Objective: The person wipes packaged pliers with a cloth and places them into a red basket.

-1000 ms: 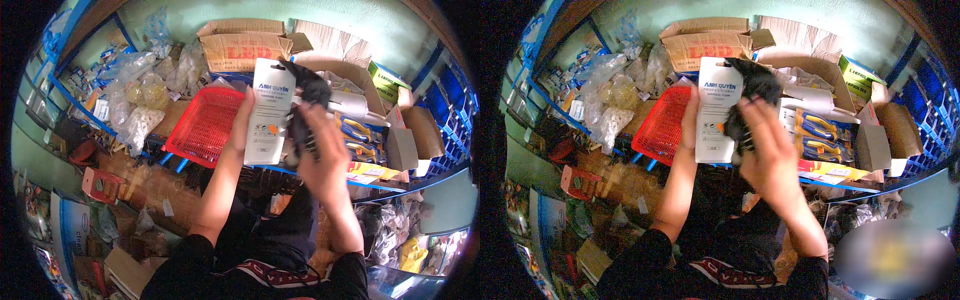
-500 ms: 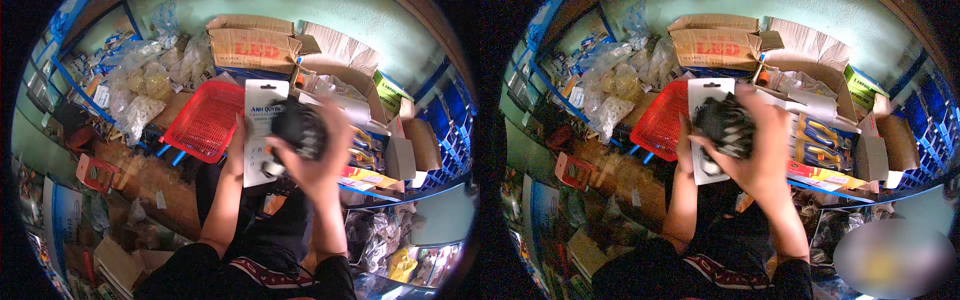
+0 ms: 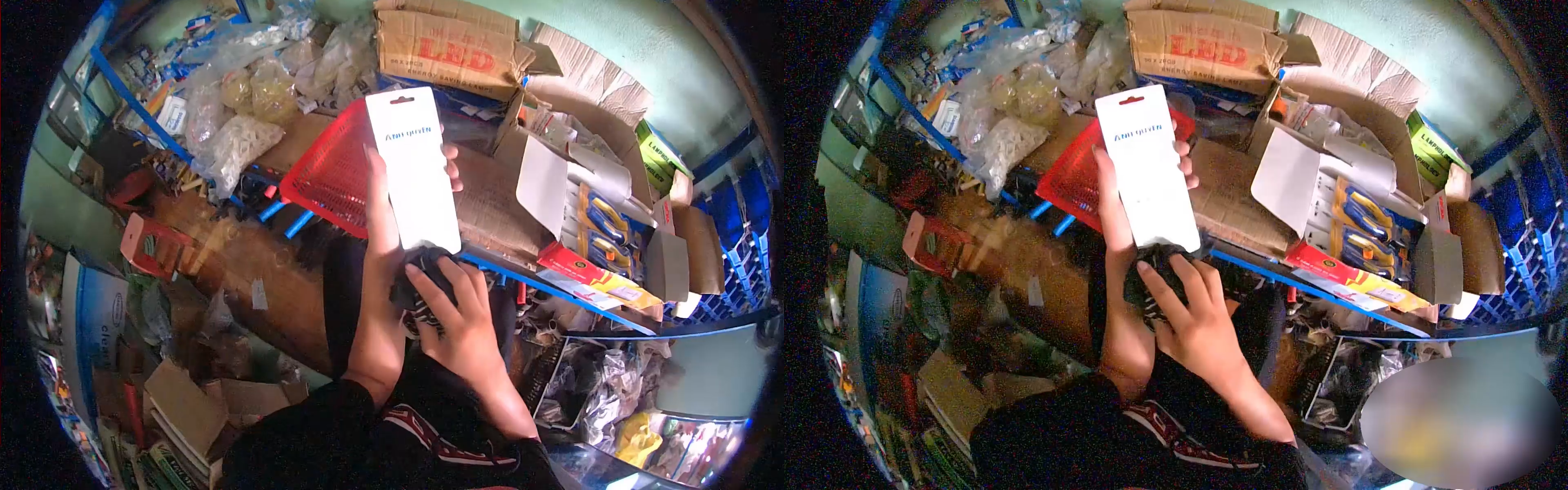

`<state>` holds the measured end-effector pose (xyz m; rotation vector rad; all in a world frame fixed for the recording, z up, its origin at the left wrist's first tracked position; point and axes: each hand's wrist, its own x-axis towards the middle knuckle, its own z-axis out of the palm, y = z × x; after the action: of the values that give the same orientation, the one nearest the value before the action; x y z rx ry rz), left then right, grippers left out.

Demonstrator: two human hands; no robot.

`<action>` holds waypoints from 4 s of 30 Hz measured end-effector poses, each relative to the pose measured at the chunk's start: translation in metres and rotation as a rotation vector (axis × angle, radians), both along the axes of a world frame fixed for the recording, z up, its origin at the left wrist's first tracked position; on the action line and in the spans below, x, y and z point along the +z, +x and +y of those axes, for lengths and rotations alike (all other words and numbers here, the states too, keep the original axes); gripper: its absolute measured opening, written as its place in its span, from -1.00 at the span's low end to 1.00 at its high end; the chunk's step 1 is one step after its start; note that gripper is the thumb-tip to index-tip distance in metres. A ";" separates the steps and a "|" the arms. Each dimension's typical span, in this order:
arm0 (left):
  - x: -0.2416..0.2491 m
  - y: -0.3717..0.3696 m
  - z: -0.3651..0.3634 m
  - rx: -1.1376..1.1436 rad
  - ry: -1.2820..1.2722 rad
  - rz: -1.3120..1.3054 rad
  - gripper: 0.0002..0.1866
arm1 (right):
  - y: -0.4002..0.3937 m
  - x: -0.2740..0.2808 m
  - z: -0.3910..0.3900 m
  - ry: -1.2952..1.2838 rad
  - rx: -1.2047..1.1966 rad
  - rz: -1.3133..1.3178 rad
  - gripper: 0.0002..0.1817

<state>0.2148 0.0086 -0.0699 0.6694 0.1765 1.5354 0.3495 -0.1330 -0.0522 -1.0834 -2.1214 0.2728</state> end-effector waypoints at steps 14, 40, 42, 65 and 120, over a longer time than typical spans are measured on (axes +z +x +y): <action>-0.036 0.040 -0.036 -0.193 -0.116 -0.260 -0.49 | 0.006 0.084 0.076 0.470 -0.280 0.150 -0.34; -0.028 0.017 -0.030 0.045 -0.219 0.082 -0.61 | 0.001 -0.015 0.008 -0.065 -0.320 0.272 -0.34; -0.027 0.015 -0.031 0.118 -0.189 0.180 -0.54 | 0.003 -0.026 0.012 -0.272 -0.383 0.639 -0.46; -0.054 0.026 -0.016 -0.497 0.199 -0.389 -0.10 | -0.001 0.076 0.054 0.484 -0.411 0.204 -0.53; -0.047 0.032 -0.019 -0.294 0.115 -0.190 -0.06 | -0.012 0.019 0.031 0.063 -0.442 -0.121 -0.53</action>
<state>0.2464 -0.0108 -0.1164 0.6058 -0.1493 1.3223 0.3380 -0.1022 -0.0329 -1.5228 -1.9127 -0.0716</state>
